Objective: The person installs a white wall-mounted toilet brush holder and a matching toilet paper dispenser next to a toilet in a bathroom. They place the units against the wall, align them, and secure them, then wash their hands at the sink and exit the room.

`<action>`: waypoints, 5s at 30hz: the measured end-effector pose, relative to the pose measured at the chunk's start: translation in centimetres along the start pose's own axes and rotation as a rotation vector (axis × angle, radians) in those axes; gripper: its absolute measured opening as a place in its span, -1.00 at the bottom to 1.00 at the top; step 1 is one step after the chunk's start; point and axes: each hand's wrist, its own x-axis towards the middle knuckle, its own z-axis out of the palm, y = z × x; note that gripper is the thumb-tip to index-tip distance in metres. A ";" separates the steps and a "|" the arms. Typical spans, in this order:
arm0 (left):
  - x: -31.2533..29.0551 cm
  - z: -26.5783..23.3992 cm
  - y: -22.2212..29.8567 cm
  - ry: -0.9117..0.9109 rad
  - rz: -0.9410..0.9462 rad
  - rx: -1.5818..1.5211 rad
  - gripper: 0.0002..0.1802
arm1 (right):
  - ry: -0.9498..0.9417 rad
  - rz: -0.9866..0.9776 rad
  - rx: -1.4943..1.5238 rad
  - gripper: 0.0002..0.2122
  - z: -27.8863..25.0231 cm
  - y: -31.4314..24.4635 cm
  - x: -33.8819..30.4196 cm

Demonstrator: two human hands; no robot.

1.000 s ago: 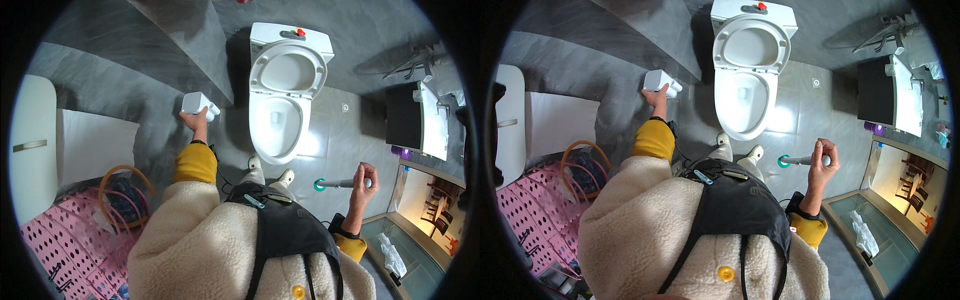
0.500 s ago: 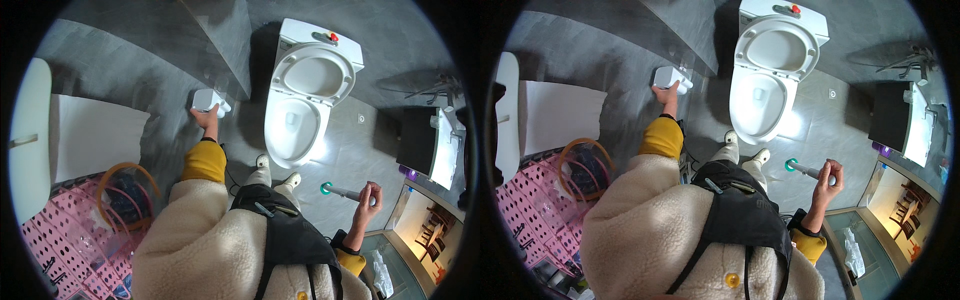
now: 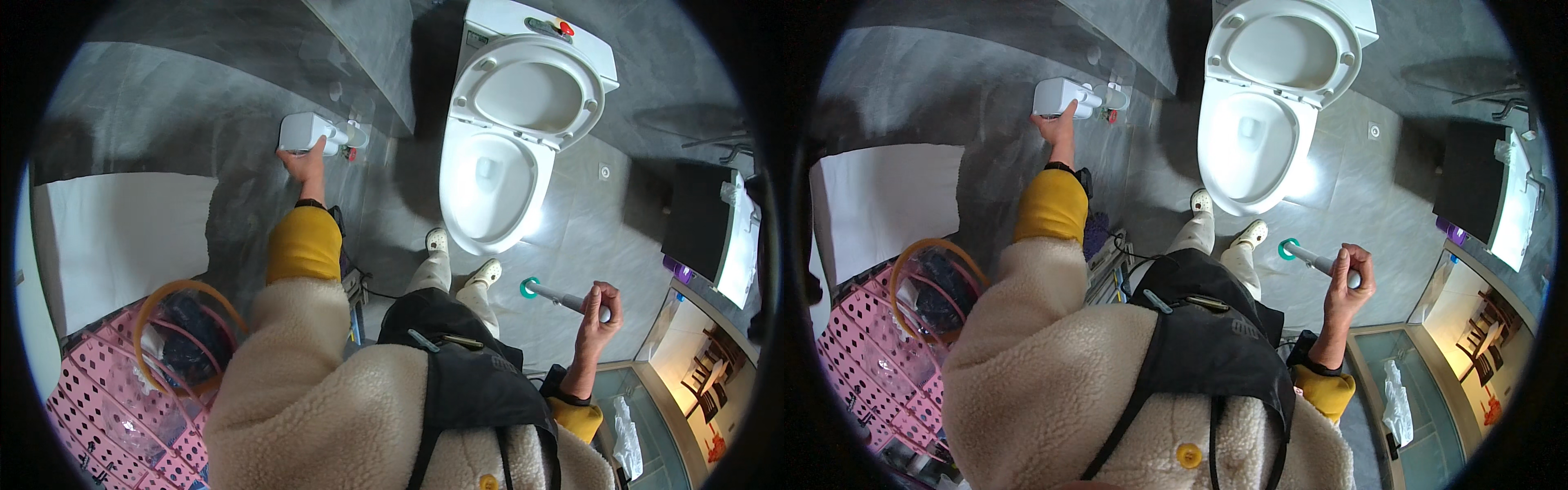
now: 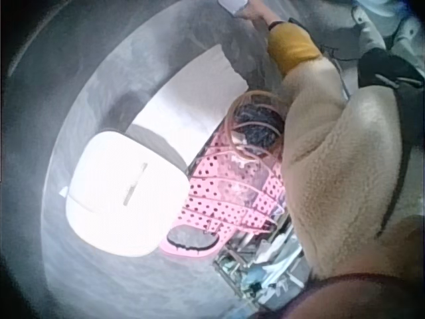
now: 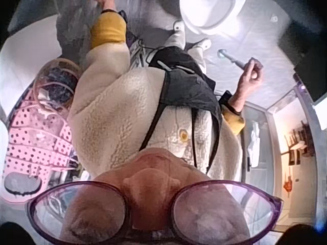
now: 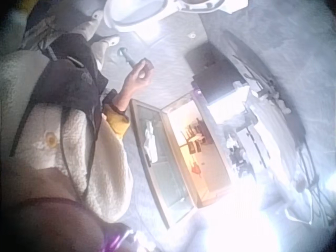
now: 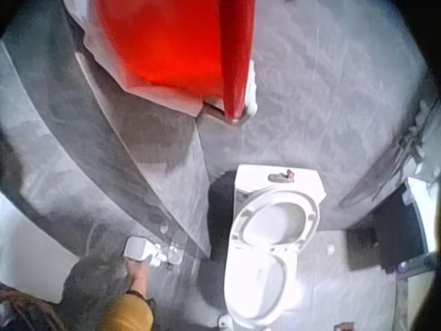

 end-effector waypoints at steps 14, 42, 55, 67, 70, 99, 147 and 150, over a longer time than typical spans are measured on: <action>-2.4 5.3 2.9 -0.074 -0.078 0.014 -0.04 | 0.039 -0.026 -0.074 -0.93 0.1 -0.6 -0.8; -2.3 7.5 2.6 -0.091 -0.126 0.147 0.14 | 0.068 -0.030 -0.071 -0.95 0.3 -1.1 -1.5; -2.7 8.8 1.4 0.019 -0.083 0.123 0.00 | 0.015 -0.077 -0.087 -0.91 1.1 -2.0 -0.8; 3.4 5.4 1.0 0.096 -0.089 0.213 -0.01 | -0.006 -0.100 -0.109 -0.90 1.7 -2.5 -0.5; 3.6 6.0 0.3 0.110 -0.067 0.245 0.00 | -0.004 -0.102 -0.100 -0.90 1.9 -2.2 -0.4; 3.8 5.1 -2.3 -0.069 -0.014 -0.069 -0.10 | -0.043 -0.006 -0.100 -0.94 3.1 -1.4 -0.2; -45.0 -7.2 24.6 -0.654 0.310 -0.173 0.08 | -0.335 -0.863 0.001 -0.53 -3.4 -1.6 -2.6; -46.0 -8.0 25.8 -0.742 0.386 -0.148 0.09 | -0.329 -0.857 0.012 -0.55 -5.4 -1.3 -1.9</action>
